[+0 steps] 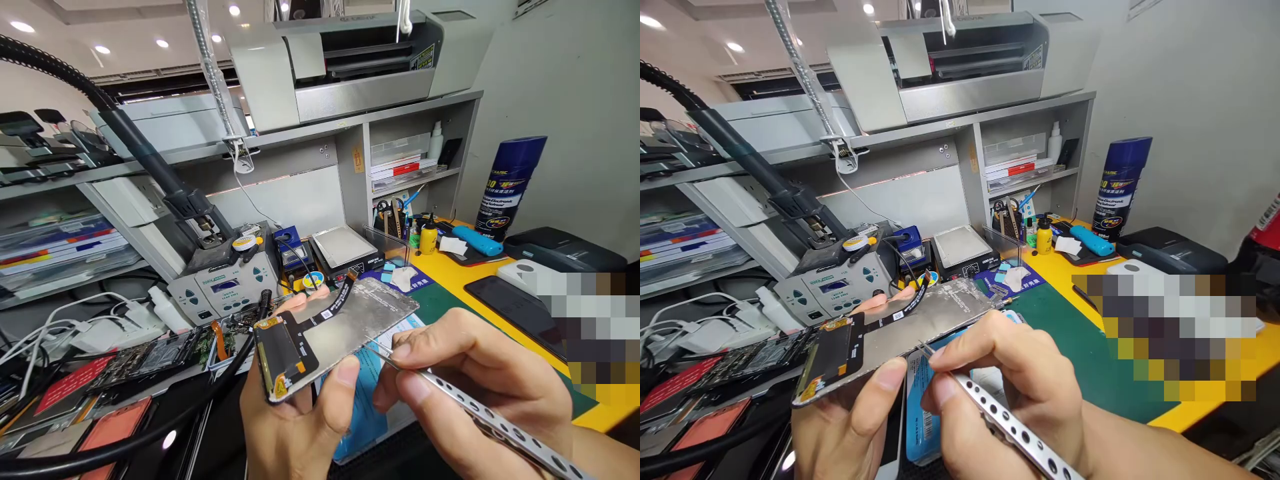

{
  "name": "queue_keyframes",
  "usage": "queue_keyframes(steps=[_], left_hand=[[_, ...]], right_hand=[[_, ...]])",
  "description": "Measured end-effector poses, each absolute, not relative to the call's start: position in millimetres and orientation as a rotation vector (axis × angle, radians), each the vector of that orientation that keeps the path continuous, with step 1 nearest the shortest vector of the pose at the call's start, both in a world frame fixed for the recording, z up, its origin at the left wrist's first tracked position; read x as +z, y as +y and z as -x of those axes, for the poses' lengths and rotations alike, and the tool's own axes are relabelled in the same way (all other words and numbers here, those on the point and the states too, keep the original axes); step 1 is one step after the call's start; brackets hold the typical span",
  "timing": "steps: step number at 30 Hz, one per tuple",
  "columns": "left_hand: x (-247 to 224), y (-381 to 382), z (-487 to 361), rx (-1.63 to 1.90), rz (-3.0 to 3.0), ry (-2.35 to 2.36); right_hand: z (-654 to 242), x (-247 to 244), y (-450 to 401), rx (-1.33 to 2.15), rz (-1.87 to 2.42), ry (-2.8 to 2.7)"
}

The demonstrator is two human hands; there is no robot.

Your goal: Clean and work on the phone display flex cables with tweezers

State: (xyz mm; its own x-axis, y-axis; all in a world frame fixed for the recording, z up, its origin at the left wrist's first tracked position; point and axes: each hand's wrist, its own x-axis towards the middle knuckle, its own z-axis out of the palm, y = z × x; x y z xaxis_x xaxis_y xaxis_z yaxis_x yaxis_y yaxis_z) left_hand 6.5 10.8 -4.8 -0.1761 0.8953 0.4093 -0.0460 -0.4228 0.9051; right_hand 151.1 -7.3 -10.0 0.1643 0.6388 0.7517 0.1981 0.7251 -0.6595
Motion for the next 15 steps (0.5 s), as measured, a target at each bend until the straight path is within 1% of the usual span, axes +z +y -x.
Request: queue_keyframes(steps=[5, 15], left_hand=[[-9.2, 11.4, -12.1, 1.691, -1.256, 0.904], [-8.6, 11.7, -11.8, 1.676, -1.185, 0.861]], right_hand=[[-153.2, 0.8, -10.5, 0.456, 0.833, -1.395], [-154.2, -5.4, -16.4, 0.399, 0.889, -1.389]])
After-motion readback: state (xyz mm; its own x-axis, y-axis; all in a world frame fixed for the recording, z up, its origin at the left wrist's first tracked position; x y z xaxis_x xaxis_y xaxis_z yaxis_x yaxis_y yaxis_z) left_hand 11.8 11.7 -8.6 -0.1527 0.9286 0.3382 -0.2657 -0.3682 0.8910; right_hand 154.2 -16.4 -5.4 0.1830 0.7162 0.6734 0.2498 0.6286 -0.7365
